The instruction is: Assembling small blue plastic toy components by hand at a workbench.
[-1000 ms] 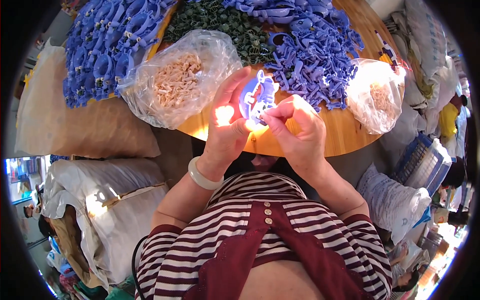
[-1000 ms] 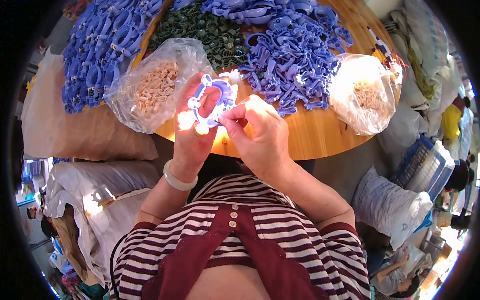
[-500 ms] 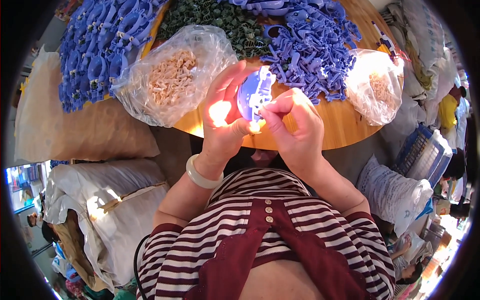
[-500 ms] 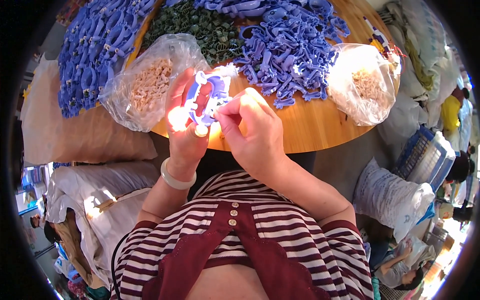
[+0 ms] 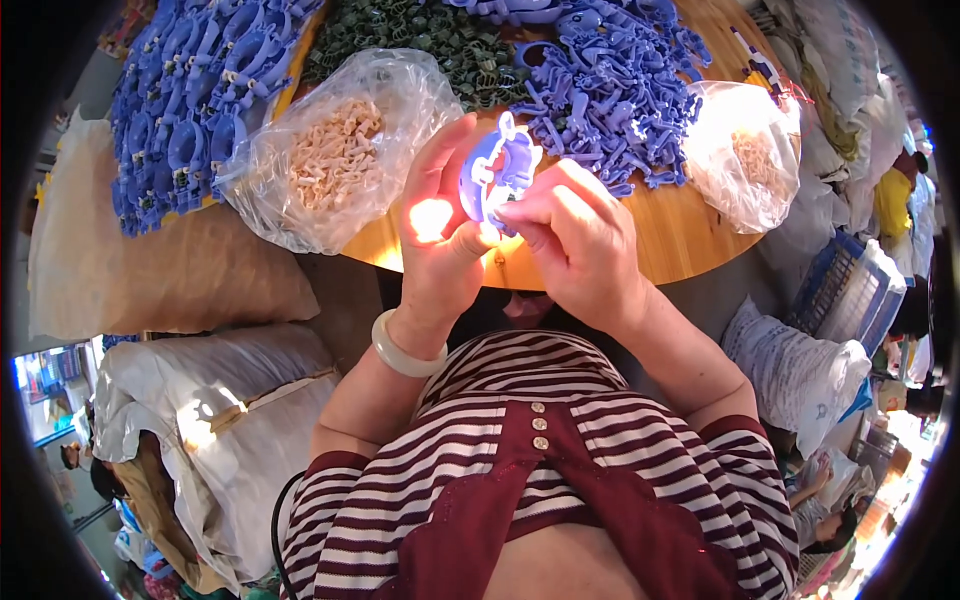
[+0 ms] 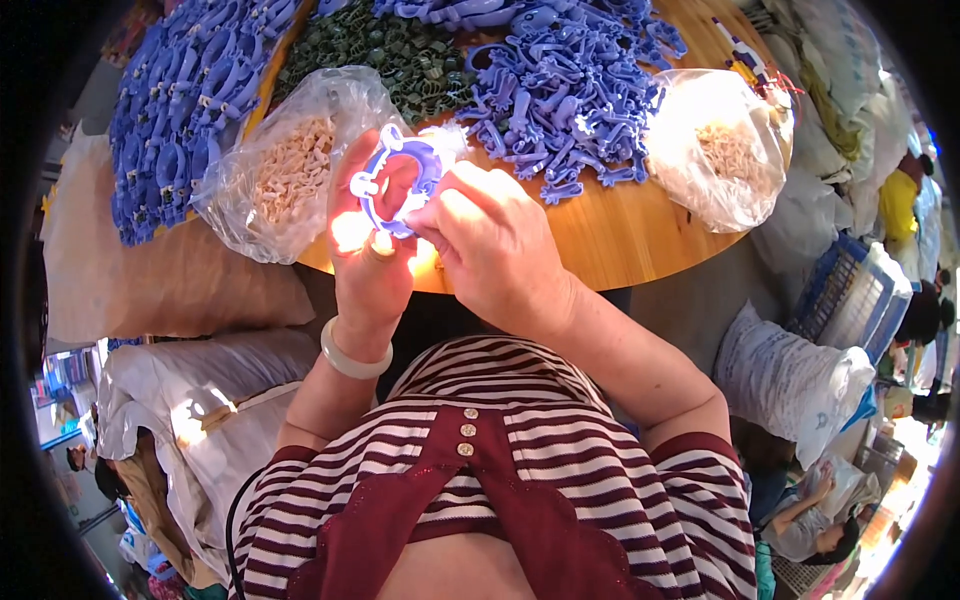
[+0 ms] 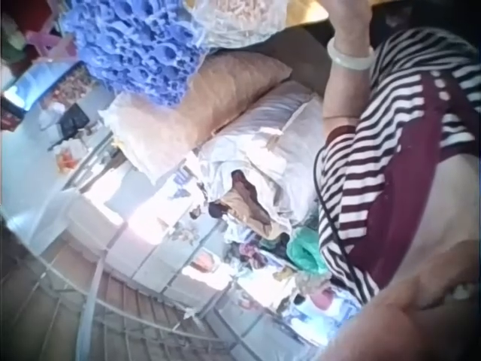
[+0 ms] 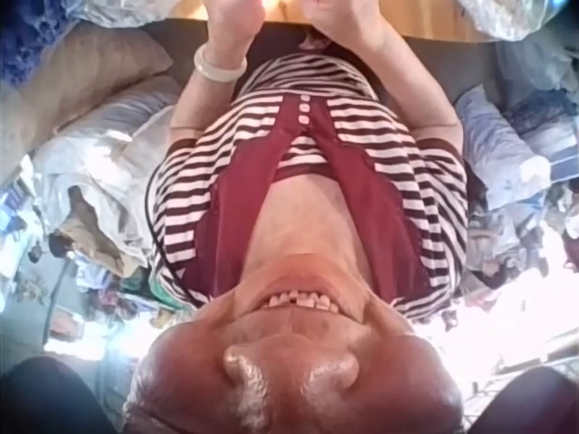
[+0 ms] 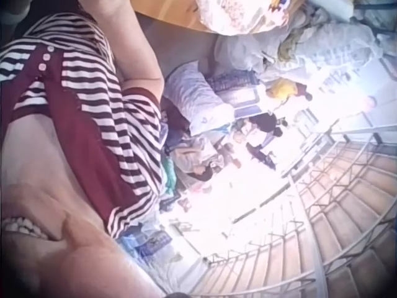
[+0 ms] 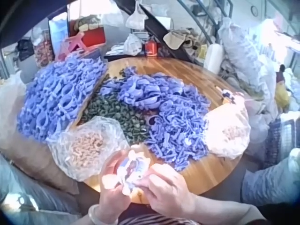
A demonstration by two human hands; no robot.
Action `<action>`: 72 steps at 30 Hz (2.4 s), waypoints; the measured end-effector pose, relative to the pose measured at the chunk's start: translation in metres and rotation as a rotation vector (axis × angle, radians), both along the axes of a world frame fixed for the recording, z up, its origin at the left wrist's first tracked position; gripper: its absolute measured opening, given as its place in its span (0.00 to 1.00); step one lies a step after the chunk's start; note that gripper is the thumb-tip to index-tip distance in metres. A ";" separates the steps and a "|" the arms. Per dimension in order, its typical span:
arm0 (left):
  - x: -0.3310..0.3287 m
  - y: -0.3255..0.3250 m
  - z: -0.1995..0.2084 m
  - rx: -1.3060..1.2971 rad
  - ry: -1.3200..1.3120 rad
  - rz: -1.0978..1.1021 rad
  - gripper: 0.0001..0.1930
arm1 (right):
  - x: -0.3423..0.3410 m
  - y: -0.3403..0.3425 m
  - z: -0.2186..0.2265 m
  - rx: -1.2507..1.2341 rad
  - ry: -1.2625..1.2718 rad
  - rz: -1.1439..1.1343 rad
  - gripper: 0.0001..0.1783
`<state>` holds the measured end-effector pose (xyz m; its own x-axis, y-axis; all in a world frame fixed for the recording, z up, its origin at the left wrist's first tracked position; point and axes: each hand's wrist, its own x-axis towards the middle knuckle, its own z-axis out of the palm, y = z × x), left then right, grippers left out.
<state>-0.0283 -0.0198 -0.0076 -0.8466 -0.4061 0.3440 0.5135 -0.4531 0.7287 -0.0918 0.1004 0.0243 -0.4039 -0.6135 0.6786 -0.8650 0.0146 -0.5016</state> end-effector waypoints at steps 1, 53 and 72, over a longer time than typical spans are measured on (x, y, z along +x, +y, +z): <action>0.000 0.000 0.000 0.005 -0.013 0.007 0.44 | 0.000 0.000 -0.001 -0.001 0.003 -0.003 0.07; 0.034 0.043 0.026 0.017 -0.021 -0.264 0.38 | 0.048 0.062 0.015 -0.120 -0.329 -0.043 0.03; -0.031 0.131 0.041 0.137 -0.434 -0.699 0.31 | -0.041 0.155 0.000 -0.168 -0.565 -0.249 0.10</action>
